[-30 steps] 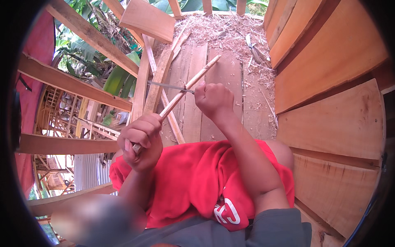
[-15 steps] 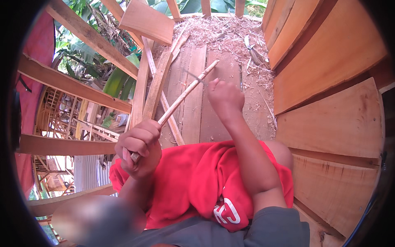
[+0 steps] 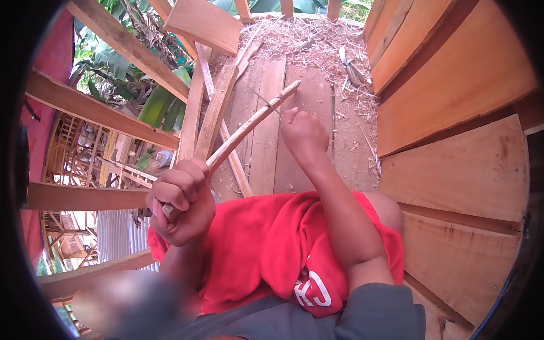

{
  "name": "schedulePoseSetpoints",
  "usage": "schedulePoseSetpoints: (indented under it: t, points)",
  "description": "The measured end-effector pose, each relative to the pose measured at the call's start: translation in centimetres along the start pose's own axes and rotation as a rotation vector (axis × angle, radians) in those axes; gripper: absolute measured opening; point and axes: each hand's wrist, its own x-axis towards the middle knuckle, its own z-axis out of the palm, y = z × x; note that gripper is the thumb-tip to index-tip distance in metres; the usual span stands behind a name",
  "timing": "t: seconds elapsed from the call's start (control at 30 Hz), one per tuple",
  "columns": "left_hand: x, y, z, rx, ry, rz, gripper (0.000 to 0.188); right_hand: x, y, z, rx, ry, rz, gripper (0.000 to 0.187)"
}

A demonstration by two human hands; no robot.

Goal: The person is carving a small wooden stick using a knife. They hold the stick in their left hand and use the knife in their right hand to shave off thin layers of wood, creating a pointed tip. The person rotates the stick periodically to shape it evenly.

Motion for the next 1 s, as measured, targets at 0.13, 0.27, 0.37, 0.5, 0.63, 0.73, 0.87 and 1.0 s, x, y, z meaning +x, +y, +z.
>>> schedulePoseSetpoints:
  t: [0.13, 0.27, 0.37, 0.5, 0.63, 0.73, 0.87, 1.0]
  points:
    - [-0.1, -0.4, -0.6, -0.029, 0.025, -0.023, 0.032, -6.0, -6.0, -4.2, 0.163, -0.260, -0.257, 0.056]
    - [0.2, -2.0, -0.6, -0.002, 0.193, 0.035, 0.034, -2.7, -3.8, -1.4, 0.224, -0.153, -0.125, 0.055]
    - [0.3, -1.3, -0.9, -0.010, 0.185, 0.045, 0.032, -5.6, -6.0, -3.0, 0.112, -0.131, -0.241, 0.056]
    - [0.4, -1.4, -0.2, -0.011, 0.223, 0.023, 0.031, -3.5, -4.5, -0.9, 0.155, -0.109, -0.063, 0.055]
    - [0.0, -1.0, -0.2, -0.016, 0.191, 0.000, 0.028, -4.8, -6.1, -2.8, 0.112, -0.111, -0.199, 0.056]
    - [0.0, -0.9, 0.6, 0.014, 0.127, -0.012, 0.026, -1.6, -2.7, -1.1, 0.076, -0.109, -0.032, 0.055]
    - [-0.3, -1.1, 0.1, 0.007, 0.065, 0.035, 0.027, -3.1, -5.1, -2.3, 0.069, -0.135, -0.161, 0.056]
    - [0.4, -2.0, -0.5, -0.013, 0.070, 0.013, 0.029, -1.7, -3.5, -2.7, 0.190, -0.208, -0.152, 0.055]
